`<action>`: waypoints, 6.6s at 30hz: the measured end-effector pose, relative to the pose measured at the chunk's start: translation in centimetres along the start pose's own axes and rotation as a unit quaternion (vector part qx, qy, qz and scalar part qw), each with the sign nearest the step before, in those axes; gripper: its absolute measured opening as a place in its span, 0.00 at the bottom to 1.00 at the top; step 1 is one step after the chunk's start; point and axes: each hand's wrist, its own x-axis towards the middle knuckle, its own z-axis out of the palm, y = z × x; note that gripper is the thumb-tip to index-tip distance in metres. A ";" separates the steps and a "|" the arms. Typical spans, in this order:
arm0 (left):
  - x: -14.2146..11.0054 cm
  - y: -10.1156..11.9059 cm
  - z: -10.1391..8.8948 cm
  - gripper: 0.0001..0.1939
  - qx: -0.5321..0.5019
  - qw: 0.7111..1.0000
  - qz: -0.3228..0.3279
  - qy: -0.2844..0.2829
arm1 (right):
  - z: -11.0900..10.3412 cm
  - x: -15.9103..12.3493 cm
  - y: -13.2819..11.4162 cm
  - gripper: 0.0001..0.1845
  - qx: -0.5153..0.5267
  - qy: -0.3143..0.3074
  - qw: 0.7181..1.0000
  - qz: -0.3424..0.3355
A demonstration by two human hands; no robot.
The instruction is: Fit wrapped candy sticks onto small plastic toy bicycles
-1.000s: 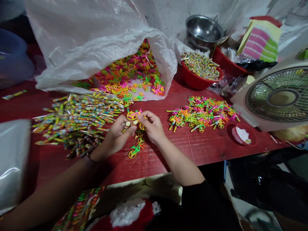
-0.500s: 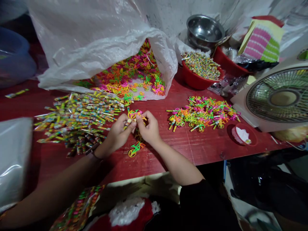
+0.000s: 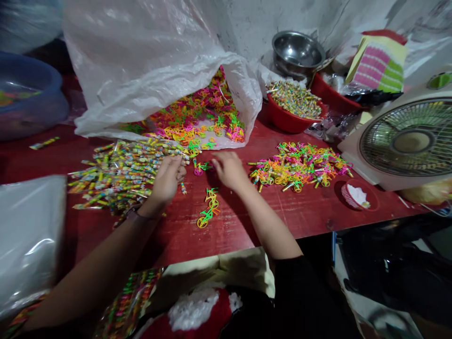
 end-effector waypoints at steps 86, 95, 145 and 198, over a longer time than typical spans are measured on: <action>-2.1 1.8 -0.3 0.18 0.502 0.847 0.109 -0.139 | 0.3 2.9 4.3 0.17 0.058 -0.050 0.989 0.123; -2.9 -0.1 0.9 0.17 0.315 0.928 0.094 -0.176 | 0.4 -1.2 1.9 0.19 0.383 0.044 0.912 0.142; -3.8 -0.1 2.1 0.20 0.208 0.951 0.068 -0.218 | -0.7 -2.6 -1.5 0.18 0.626 -0.106 0.749 0.189; -0.3 0.4 -2.5 0.25 0.771 0.635 -0.027 -0.021 | 1.9 -2.8 1.2 0.19 0.066 -0.205 0.976 -0.019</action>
